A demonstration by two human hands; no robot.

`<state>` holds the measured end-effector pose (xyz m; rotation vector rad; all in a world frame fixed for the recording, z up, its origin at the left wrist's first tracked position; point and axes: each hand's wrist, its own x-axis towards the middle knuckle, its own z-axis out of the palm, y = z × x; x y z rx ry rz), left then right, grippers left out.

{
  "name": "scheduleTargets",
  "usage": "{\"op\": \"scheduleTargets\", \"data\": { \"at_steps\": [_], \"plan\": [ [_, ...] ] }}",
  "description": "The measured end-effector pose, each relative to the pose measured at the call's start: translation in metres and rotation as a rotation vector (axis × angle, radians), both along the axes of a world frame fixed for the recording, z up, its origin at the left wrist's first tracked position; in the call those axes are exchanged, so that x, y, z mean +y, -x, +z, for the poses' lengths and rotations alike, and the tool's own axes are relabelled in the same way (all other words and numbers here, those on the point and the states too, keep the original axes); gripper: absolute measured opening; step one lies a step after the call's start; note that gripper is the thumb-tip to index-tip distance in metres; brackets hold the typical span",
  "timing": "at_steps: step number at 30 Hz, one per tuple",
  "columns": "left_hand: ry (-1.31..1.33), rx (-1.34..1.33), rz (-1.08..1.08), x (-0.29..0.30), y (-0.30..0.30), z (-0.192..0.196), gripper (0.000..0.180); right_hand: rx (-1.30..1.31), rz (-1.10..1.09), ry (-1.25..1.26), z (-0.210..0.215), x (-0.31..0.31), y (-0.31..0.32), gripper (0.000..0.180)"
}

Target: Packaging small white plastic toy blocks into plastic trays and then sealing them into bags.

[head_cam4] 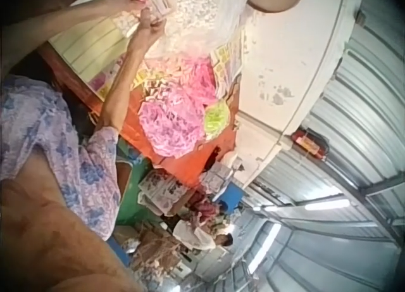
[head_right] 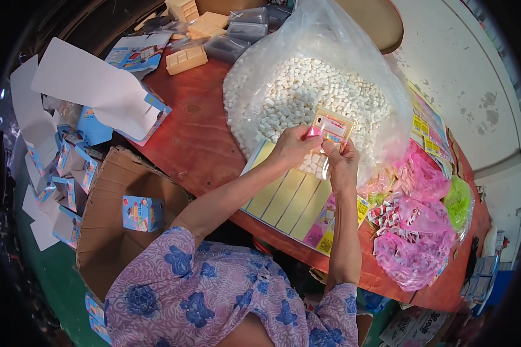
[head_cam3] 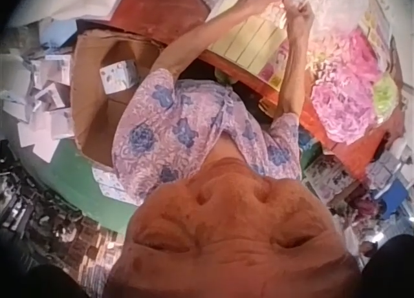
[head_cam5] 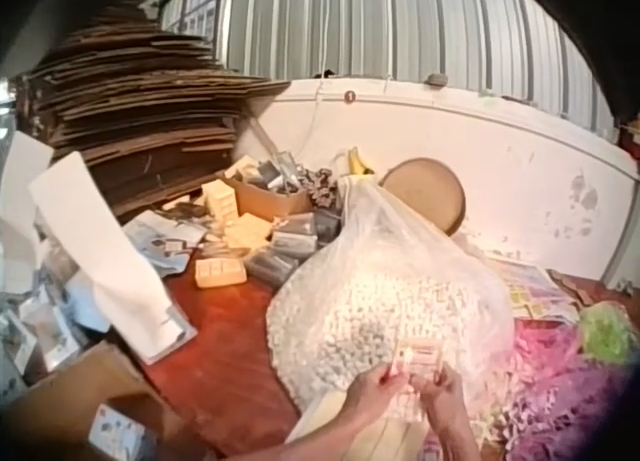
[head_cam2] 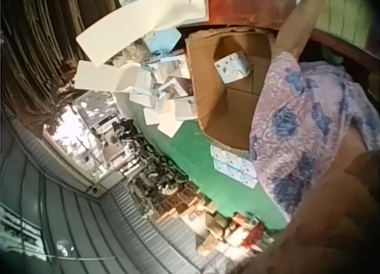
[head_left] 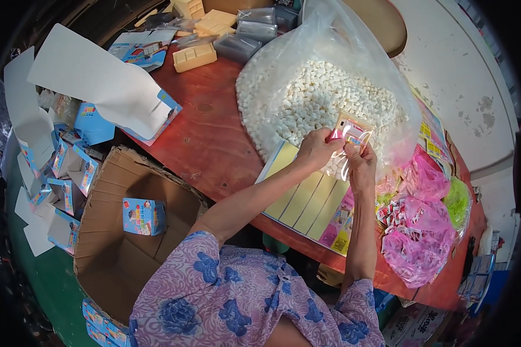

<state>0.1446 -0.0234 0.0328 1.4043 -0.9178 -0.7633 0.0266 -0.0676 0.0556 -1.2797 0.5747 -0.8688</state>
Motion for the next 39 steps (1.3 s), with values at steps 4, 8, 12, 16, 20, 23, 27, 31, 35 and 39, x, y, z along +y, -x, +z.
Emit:
{"op": "scheduleTargets", "data": {
  "at_steps": [4,8,12,16,20,23,27,31,35,39],
  "plan": [
    [0.033,0.354,-0.143,0.001,-0.012,0.006,0.027,0.033,0.129,-0.068,0.008,0.0,0.001,0.042],
    [0.165,1.144,-0.456,0.016,-0.041,0.009,0.03,-0.115,0.155,-0.367,0.017,-0.004,-0.006,0.039],
    [0.226,1.155,-0.48,0.031,-0.046,0.009,0.042,-0.013,0.163,-0.356,0.0,0.019,-0.023,0.033],
    [0.301,1.229,-0.521,0.055,-0.058,0.021,0.042,-0.081,0.28,-0.446,-0.003,0.041,-0.034,0.028],
    [0.385,1.16,-0.297,0.069,-0.057,0.027,0.041,-0.125,0.331,-0.408,-0.009,0.042,-0.055,0.022],
    [0.448,1.237,-0.204,0.07,-0.066,0.028,0.037,-0.055,0.2,-0.153,-0.012,0.053,-0.071,0.019],
    [0.529,0.952,0.024,0.068,-0.116,0.017,0.035,0.101,0.248,-0.066,-0.007,0.06,-0.068,0.016],
    [0.477,0.649,0.528,0.07,-0.197,-0.017,0.025,0.106,0.157,-0.119,0.002,0.064,-0.026,0.017],
    [0.004,0.338,0.855,0.073,-0.266,-0.048,0.027,0.177,-0.042,-0.053,0.006,0.075,0.037,0.015],
    [-0.292,-0.14,1.017,0.079,-0.28,-0.069,0.042,0.226,-0.324,0.04,0.001,0.101,0.108,0.013]
  ]
}}
